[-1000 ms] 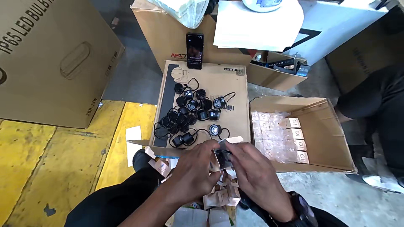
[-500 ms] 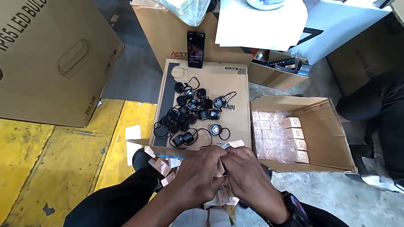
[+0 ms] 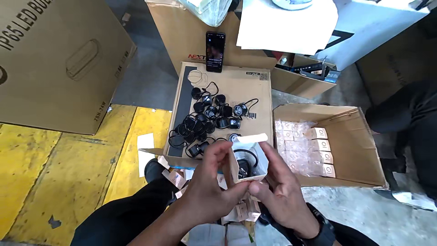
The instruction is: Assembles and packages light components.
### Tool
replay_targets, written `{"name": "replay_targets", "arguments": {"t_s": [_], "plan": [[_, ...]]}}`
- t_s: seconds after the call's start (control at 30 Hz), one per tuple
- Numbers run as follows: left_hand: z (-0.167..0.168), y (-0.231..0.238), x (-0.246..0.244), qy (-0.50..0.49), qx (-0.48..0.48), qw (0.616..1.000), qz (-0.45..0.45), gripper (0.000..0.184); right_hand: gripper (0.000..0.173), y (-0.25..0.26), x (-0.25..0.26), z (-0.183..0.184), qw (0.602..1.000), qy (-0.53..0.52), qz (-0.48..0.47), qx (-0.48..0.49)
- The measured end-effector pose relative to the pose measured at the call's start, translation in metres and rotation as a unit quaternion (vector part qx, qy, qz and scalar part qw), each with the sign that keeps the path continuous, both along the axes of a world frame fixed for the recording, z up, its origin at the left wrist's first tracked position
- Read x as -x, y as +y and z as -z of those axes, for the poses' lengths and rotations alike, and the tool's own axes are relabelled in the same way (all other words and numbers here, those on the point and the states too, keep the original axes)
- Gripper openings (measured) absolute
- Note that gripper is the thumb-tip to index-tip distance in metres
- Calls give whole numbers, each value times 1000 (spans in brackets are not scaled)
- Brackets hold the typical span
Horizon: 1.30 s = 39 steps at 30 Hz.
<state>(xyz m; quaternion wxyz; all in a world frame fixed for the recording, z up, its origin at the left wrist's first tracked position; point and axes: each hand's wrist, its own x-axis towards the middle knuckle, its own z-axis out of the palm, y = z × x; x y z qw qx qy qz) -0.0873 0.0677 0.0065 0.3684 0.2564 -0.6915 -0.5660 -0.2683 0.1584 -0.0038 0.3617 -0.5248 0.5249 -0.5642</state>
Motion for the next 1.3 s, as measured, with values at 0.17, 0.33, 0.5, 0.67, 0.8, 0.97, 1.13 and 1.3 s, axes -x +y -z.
{"name": "replay_targets", "arguments": {"t_s": [0.17, 0.33, 0.5, 0.67, 0.8, 0.97, 1.13, 1.3], "plan": [[-8, -9, -2, 9, -97, 994, 49, 65, 75, -1, 2, -3, 996, -78, -29, -14], [-8, -10, -3, -26, -124, 988, 88, 73, 63, 1, 2, -3, 994, -107, -22, -27], [-8, -7, -3, -20, -116, 984, 135, 84, 68, 0, 9, -7, 985, -161, -26, -52], [-1, -3, -2, -14, -107, 984, 140, 65, 71, 1, 11, -8, 988, -120, -30, -94], [2, -1, -1, -8, -118, 985, 123, 56, 54, 2, 9, -5, 996, -65, -27, -52], [4, -1, 0, -23, -106, 987, 120, 44, 26, 1, 6, -4, 997, -75, 14, 11], [2, -1, 3, -16, -127, 986, 110, 41, 52, 0, 4, -4, 996, -83, 22, 13], [4, -1, 5, -13, -168, 983, 69, 48, 34, -1, 6, -1, 999, -46, -7, 13]]}}
